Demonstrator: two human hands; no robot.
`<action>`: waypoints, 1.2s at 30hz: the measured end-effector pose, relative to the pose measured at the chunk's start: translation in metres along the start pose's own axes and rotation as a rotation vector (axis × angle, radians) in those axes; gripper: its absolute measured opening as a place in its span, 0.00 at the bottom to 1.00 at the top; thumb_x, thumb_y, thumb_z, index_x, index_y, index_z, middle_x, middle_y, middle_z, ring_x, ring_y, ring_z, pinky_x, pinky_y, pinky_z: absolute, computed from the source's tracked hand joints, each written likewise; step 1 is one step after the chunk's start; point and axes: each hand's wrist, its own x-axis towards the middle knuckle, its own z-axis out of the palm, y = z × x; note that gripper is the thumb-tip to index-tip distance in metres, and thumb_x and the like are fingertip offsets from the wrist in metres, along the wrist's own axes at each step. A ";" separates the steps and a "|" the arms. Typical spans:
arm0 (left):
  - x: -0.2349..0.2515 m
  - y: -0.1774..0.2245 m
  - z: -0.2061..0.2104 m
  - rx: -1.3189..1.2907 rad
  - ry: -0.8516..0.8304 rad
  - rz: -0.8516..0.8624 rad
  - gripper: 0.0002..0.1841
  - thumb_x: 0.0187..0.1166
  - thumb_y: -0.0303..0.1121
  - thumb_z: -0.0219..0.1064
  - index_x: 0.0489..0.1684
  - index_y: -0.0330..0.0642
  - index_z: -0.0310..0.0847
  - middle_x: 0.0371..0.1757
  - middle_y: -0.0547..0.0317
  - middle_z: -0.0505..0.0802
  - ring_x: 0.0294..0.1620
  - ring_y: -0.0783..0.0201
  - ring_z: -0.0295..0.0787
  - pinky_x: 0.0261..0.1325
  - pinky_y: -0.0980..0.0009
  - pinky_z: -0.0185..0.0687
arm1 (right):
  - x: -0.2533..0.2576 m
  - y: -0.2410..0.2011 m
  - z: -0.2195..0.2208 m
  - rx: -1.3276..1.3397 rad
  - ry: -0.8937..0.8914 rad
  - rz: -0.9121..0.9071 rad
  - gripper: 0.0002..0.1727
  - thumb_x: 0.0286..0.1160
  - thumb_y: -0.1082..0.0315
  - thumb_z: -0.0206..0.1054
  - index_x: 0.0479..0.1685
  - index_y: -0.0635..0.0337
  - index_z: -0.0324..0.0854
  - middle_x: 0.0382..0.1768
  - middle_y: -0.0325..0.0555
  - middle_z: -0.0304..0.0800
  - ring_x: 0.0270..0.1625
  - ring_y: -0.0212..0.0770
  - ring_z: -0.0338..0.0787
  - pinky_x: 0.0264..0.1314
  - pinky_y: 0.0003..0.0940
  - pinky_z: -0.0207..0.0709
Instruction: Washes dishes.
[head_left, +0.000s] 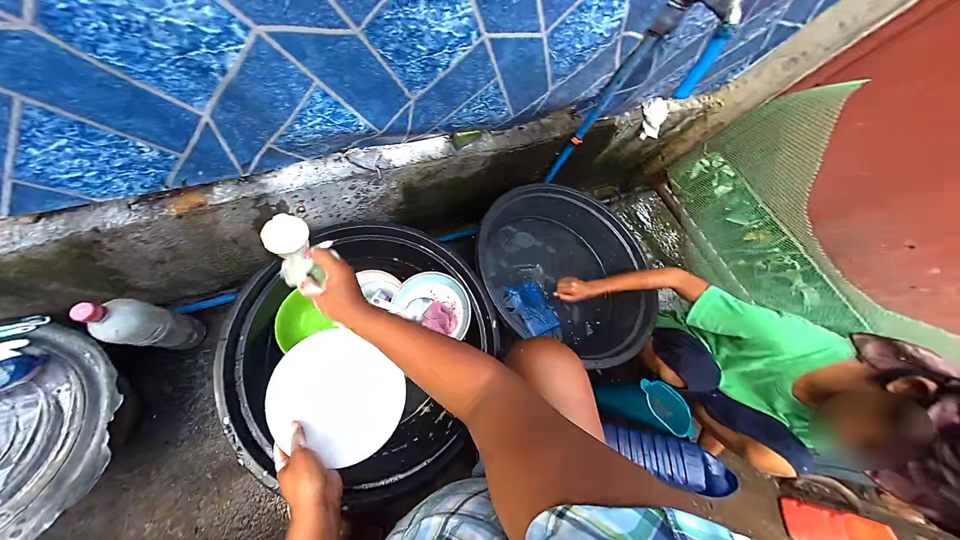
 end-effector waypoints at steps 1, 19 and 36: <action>-0.001 -0.001 0.001 0.015 0.012 0.011 0.25 0.94 0.41 0.52 0.85 0.39 0.60 0.71 0.43 0.80 0.63 0.62 0.83 0.68 0.62 0.79 | -0.026 0.000 -0.007 -0.031 -0.047 -0.006 0.23 0.68 0.81 0.73 0.65 0.74 0.82 0.65 0.69 0.85 0.67 0.60 0.88 0.71 0.55 0.81; -0.058 -0.005 0.007 -0.015 -0.179 0.245 0.28 0.96 0.48 0.42 0.81 0.36 0.66 0.69 0.48 0.84 0.61 0.67 0.85 0.66 0.63 0.82 | -0.211 -0.001 -0.098 -0.483 -0.671 -0.341 0.23 0.85 0.65 0.63 0.77 0.61 0.78 0.78 0.63 0.78 0.87 0.60 0.71 0.90 0.53 0.62; -0.114 0.017 0.014 0.040 -0.303 0.356 0.25 0.96 0.47 0.43 0.68 0.35 0.76 0.50 0.57 0.89 0.45 0.75 0.88 0.52 0.71 0.86 | -0.183 -0.016 -0.144 -0.577 -0.380 -0.178 0.31 0.83 0.62 0.66 0.86 0.55 0.71 0.89 0.61 0.63 0.94 0.57 0.56 0.97 0.62 0.38</action>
